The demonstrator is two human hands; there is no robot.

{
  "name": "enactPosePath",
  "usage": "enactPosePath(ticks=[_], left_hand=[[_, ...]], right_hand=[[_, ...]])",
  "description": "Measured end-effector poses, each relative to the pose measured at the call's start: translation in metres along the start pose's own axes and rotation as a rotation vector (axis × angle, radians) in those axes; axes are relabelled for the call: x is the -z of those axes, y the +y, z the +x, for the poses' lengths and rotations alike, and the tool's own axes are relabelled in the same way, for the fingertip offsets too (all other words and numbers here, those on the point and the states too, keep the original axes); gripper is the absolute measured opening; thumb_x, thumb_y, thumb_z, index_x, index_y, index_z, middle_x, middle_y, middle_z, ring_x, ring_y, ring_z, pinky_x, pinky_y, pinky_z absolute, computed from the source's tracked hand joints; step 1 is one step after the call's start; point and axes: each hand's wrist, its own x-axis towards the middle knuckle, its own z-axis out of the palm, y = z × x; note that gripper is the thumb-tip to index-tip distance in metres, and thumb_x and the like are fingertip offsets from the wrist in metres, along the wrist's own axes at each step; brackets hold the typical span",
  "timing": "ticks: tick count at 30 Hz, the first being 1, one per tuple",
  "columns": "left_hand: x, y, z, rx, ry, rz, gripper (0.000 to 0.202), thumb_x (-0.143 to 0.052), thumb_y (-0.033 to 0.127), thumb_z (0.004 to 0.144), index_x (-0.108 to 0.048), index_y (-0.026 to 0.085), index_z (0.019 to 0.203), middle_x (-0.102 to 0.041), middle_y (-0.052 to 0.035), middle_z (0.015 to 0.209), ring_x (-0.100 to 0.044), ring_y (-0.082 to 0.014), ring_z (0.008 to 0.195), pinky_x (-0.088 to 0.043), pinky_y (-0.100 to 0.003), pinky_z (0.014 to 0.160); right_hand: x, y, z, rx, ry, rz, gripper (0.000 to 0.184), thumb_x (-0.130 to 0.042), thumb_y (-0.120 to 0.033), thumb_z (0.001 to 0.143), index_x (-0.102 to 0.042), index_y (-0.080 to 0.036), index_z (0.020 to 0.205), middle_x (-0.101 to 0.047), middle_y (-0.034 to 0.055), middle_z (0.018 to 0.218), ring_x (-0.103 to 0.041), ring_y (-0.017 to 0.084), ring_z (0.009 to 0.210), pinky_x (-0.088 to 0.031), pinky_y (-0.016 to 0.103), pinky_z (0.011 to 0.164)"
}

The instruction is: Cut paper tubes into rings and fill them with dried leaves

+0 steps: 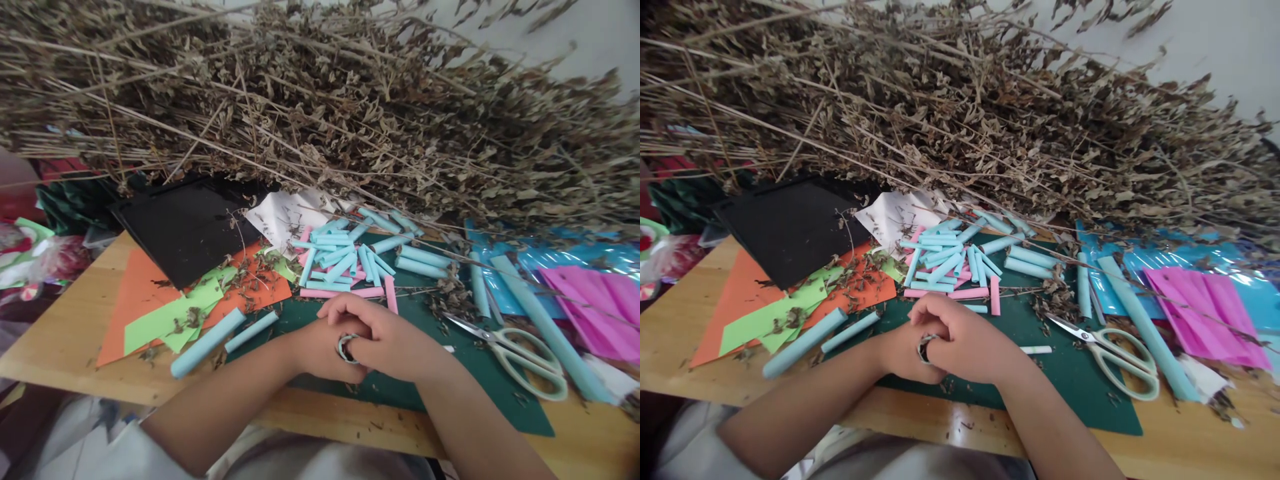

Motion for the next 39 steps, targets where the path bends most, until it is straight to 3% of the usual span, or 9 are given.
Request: enactPosePath(ticks=[5,9,12,15,20,27,32,35,39], left_hand=[[0.0,-0.003,0.001,0.009,-0.061,0.08,0.018,-0.047,0.0,0.046,-0.045,0.013,0.059,-0.049,0.002,0.06,-0.049,-0.0091,0.057,-0.042,-0.017,0.048],[0.001,0.0,-0.001,0.015,-0.02,0.061,0.022,-0.047,0.001,0.049,-0.049,0.013,0.067,-0.054,-0.0004,0.071,-0.054,-0.0132,0.071,-0.047,-0.023,0.062],[0.002,0.002,-0.003,0.034,0.016,0.092,0.022,-0.048,0.005,0.054,-0.051,0.013,0.074,-0.056,-0.0032,0.078,-0.054,-0.0148,0.078,-0.047,-0.026,0.069],[0.001,0.001,-0.004,0.086,0.034,0.087,0.009,-0.049,0.01,0.058,-0.049,0.013,0.066,-0.053,-0.0014,0.066,-0.052,-0.012,0.066,-0.046,-0.024,0.061],[0.001,0.0,-0.004,0.095,0.03,0.029,0.007,-0.05,0.012,0.057,-0.044,0.015,0.06,-0.047,0.0026,0.057,-0.047,-0.0083,0.055,-0.043,-0.019,0.054],[-0.001,-0.001,-0.004,0.094,0.058,0.047,0.014,-0.05,0.011,0.055,-0.037,0.015,0.052,-0.039,0.0054,0.05,-0.04,-0.0057,0.049,-0.037,-0.016,0.047],[-0.002,-0.003,-0.004,0.075,0.048,0.07,0.013,-0.051,0.013,0.055,-0.038,0.015,0.054,-0.039,0.0049,0.052,-0.039,-0.0059,0.05,-0.037,-0.016,0.049],[-0.001,-0.003,-0.003,0.098,0.044,0.123,0.015,-0.052,0.012,0.053,-0.037,0.015,0.054,-0.039,0.0049,0.053,-0.041,-0.0071,0.054,-0.039,-0.017,0.053],[-0.001,-0.003,-0.003,0.096,0.059,0.008,0.01,-0.05,0.011,0.054,-0.041,0.014,0.056,-0.044,0.0033,0.055,-0.044,-0.0081,0.055,-0.04,-0.018,0.055]], right_hand=[[0.003,0.009,-0.002,0.243,-0.041,0.109,0.027,-0.046,-0.002,0.064,-0.051,-0.021,0.083,-0.049,0.0039,0.104,-0.047,0.016,0.099,-0.04,0.03,0.079],[0.006,0.014,-0.003,0.363,-0.018,0.188,0.007,-0.053,-0.02,0.072,-0.056,-0.02,0.079,-0.051,0.0059,0.104,-0.046,0.019,0.102,-0.038,0.034,0.082],[0.008,0.014,-0.003,0.41,0.002,0.263,0.017,-0.048,-0.031,0.078,-0.061,-0.019,0.076,-0.054,0.0064,0.098,-0.048,0.018,0.099,-0.038,0.034,0.083],[0.01,0.014,-0.003,0.41,0.026,0.305,0.028,-0.042,-0.034,0.082,-0.064,-0.018,0.076,-0.056,0.007,0.095,-0.049,0.018,0.098,-0.039,0.032,0.082],[0.015,0.019,-0.004,0.387,0.027,0.199,0.022,-0.045,-0.03,0.081,-0.065,-0.019,0.084,-0.053,0.0067,0.099,-0.049,0.016,0.094,-0.038,0.03,0.082],[0.019,0.019,-0.007,0.416,0.077,0.021,0.019,-0.05,-0.03,0.079,-0.065,-0.02,0.081,-0.048,0.0026,0.08,-0.049,0.012,0.077,-0.041,0.027,0.072],[0.018,0.015,-0.009,0.435,0.148,-0.141,0.015,-0.05,-0.016,0.078,-0.063,-0.021,0.083,-0.051,0.0015,0.075,-0.049,0.011,0.071,-0.04,0.025,0.064],[0.015,0.012,-0.01,0.498,0.219,-0.206,0.018,-0.051,-0.009,0.074,-0.059,-0.021,0.085,-0.056,0.0009,0.072,-0.05,0.013,0.071,-0.04,0.028,0.065],[0.012,0.009,-0.011,0.626,0.241,-0.247,0.015,-0.053,-0.008,0.072,-0.054,-0.02,0.079,-0.058,-0.0005,0.068,-0.051,0.013,0.067,-0.039,0.031,0.066]])
